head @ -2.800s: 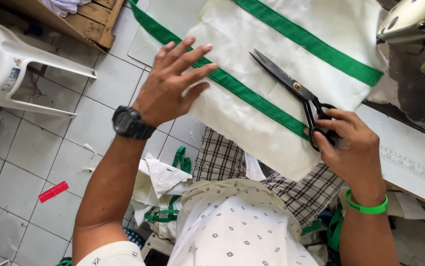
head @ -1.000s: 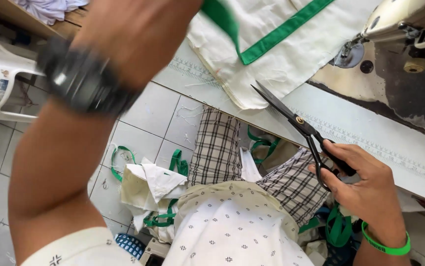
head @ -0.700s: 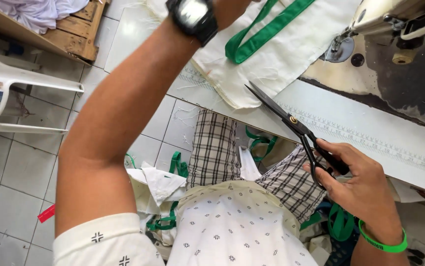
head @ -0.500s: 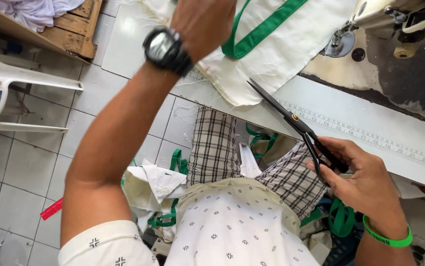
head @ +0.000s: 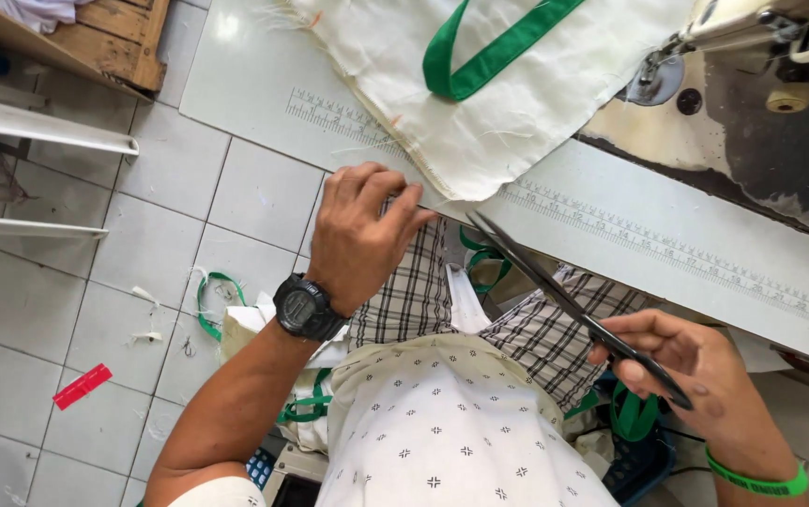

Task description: The person sews a white fabric bag with green straps using a sewing machine. They then use scissors to trim excess threads and fabric from the bag's edges and straps. Finally, they fold and align the bag's edges, preparing it for further sewing.

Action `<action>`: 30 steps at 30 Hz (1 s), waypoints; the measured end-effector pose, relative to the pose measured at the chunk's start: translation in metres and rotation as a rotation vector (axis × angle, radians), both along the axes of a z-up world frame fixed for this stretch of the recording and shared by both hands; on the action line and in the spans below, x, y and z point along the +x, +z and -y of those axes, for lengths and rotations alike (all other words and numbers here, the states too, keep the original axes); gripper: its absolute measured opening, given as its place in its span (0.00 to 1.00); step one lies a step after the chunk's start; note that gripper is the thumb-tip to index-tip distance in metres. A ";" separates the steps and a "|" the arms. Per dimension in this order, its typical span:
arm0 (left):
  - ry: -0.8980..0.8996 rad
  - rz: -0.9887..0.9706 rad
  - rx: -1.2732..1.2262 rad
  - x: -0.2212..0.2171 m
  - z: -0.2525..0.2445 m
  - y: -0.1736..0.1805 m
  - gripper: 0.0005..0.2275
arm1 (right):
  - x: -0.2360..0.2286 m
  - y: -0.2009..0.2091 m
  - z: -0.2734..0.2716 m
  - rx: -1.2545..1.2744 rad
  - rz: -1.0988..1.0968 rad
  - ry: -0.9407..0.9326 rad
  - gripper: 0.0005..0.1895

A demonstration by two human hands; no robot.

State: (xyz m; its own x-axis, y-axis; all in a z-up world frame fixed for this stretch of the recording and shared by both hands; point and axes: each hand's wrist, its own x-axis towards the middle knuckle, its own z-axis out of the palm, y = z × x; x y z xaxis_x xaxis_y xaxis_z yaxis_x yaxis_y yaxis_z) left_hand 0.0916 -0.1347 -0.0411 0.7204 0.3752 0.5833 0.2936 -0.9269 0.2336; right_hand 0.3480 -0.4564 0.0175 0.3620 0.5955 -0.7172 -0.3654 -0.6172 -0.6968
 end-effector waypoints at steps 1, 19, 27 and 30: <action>0.004 0.000 -0.004 -0.001 0.000 -0.001 0.15 | -0.005 -0.001 -0.007 -0.004 0.000 0.004 0.30; -0.148 0.134 -0.132 -0.008 0.003 0.009 0.08 | -0.048 0.013 -0.041 0.130 0.062 0.126 0.29; -0.103 0.142 -0.097 0.021 0.019 -0.006 0.14 | -0.045 0.054 -0.009 -0.439 -0.015 -0.137 0.26; -0.162 0.122 -0.105 0.024 0.023 -0.001 0.06 | -0.044 0.052 0.000 -0.359 0.024 -0.167 0.28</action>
